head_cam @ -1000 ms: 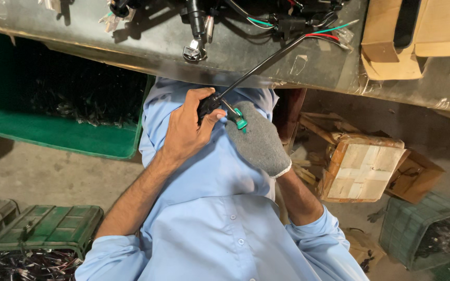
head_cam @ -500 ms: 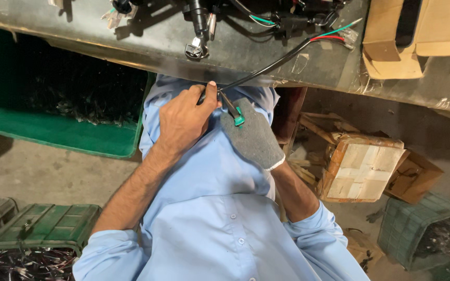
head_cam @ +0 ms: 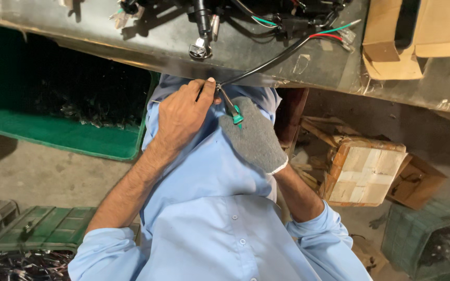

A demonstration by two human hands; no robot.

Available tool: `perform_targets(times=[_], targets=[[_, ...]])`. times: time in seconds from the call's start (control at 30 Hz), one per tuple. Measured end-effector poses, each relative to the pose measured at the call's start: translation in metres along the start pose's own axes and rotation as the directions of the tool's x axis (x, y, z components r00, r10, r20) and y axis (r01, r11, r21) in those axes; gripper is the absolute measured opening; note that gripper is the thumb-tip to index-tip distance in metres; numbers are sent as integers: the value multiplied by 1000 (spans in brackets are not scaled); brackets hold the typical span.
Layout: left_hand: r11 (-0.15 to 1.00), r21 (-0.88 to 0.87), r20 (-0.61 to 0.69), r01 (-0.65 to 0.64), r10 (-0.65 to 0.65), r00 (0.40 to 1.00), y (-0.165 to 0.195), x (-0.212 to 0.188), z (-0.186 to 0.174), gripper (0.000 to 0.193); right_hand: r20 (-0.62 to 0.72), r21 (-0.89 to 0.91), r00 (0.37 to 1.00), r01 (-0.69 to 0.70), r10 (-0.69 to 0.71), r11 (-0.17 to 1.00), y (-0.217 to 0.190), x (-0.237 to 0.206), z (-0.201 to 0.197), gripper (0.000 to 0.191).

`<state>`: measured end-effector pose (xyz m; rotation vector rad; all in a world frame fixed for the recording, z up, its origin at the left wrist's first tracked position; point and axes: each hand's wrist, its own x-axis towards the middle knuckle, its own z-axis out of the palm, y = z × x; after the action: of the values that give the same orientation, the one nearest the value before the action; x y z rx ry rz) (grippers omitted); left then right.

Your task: The person picks a black cable from a pile of wire harnesses on the workbench, holds a connector, and works the wire ends into the connector housing, using pliers at times to assist. They repeat the fitting process on successive harnesses, placing completed ones back on the bench.

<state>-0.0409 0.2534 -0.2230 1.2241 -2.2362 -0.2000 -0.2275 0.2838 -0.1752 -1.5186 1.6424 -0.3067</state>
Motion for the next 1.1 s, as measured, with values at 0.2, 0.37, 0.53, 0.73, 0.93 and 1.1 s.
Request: perform_targets(times=[0.2, 0.37, 0.53, 0.73, 0.93, 1.1], targets=[[996, -78, -7, 41, -42, 999, 2, 0, -4, 41, -20, -6, 999, 47, -47, 999, -1, -4, 0, 43], [999, -36, -46, -35, 33, 998, 1, 2, -4, 38, -37, 57, 999, 12, -10, 998, 9, -2, 6, 37], [964, -205, 96, 171, -154, 983, 2, 4, -11, 49, -38, 27, 997, 72, -71, 997, 23, 13, 19, 32], [588, -638, 352, 498, -353, 867, 13, 2, -26, 40, -19, 165, 997, 81, -79, 983, 31, 12, 13, 35], [-9, -850, 501, 526, -323, 803, 22, -1, -25, 41, -136, -291, 847, 462, -514, 838, 18, 15, -5, 30], [697, -683, -169, 217, -440, 882, 21, -35, -31, 58, -19, -26, 933, 358, -359, 933, 3, 7, -35, 37]])
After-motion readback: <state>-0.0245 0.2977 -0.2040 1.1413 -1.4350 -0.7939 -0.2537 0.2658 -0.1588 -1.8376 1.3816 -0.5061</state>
